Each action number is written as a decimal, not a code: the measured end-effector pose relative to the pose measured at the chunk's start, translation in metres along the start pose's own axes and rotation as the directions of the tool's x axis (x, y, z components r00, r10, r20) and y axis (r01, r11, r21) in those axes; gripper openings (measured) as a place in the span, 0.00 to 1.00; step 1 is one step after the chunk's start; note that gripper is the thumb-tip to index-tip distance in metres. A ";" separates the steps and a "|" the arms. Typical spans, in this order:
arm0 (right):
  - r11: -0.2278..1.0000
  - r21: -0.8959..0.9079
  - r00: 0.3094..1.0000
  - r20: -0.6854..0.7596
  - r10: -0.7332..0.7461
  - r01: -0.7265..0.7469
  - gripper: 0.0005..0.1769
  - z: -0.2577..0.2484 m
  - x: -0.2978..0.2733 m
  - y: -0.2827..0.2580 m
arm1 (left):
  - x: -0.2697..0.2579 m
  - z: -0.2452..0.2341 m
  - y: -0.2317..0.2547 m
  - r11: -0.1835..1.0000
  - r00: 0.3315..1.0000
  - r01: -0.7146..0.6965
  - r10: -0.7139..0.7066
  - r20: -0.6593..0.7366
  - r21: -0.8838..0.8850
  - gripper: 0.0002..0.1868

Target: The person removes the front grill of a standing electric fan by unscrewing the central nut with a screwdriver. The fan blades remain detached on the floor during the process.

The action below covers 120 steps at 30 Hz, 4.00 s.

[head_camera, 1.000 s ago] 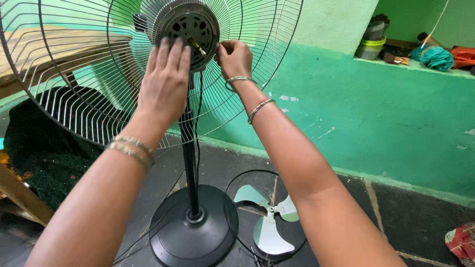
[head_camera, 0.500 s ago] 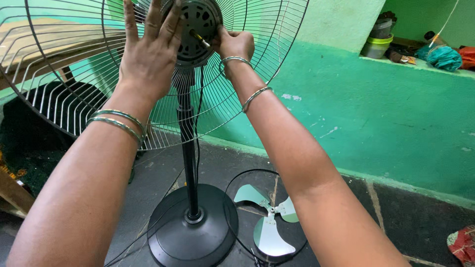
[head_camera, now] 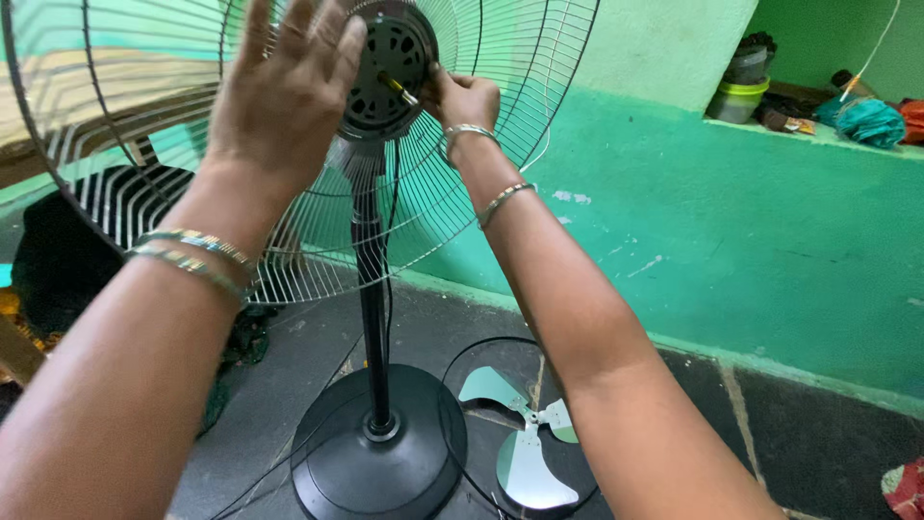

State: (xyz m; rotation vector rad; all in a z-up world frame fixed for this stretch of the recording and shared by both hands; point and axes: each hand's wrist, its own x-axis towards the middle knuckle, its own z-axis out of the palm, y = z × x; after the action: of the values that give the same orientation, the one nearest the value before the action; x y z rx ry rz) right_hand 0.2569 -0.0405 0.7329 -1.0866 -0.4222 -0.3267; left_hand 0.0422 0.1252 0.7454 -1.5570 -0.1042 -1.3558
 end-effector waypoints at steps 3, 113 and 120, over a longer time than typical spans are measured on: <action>0.995 0.066 0.997 0.047 0.069 -0.072 0.14 -0.006 0.003 0.000 | -0.014 -0.011 -0.032 0.986 0.987 0.162 -0.163 -0.013 -0.045 0.33; -0.198 -0.804 0.708 0.590 -0.389 0.561 0.14 -0.050 -0.075 -0.067 | 0.048 -0.036 -0.128 0.626 0.847 0.469 -0.519 0.115 -0.623 0.05; -0.689 -0.498 0.375 0.863 -0.337 0.527 0.07 -0.050 -0.078 -0.052 | 0.043 -0.021 -0.120 0.679 0.848 0.483 -0.520 0.103 -0.552 0.02</action>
State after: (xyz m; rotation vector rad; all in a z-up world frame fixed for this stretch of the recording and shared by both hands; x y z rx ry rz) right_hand 0.1733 -0.1040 0.7162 -2.4439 -1.0517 -2.1919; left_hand -0.0320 0.1447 0.8488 -2.0747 -0.1051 -2.0056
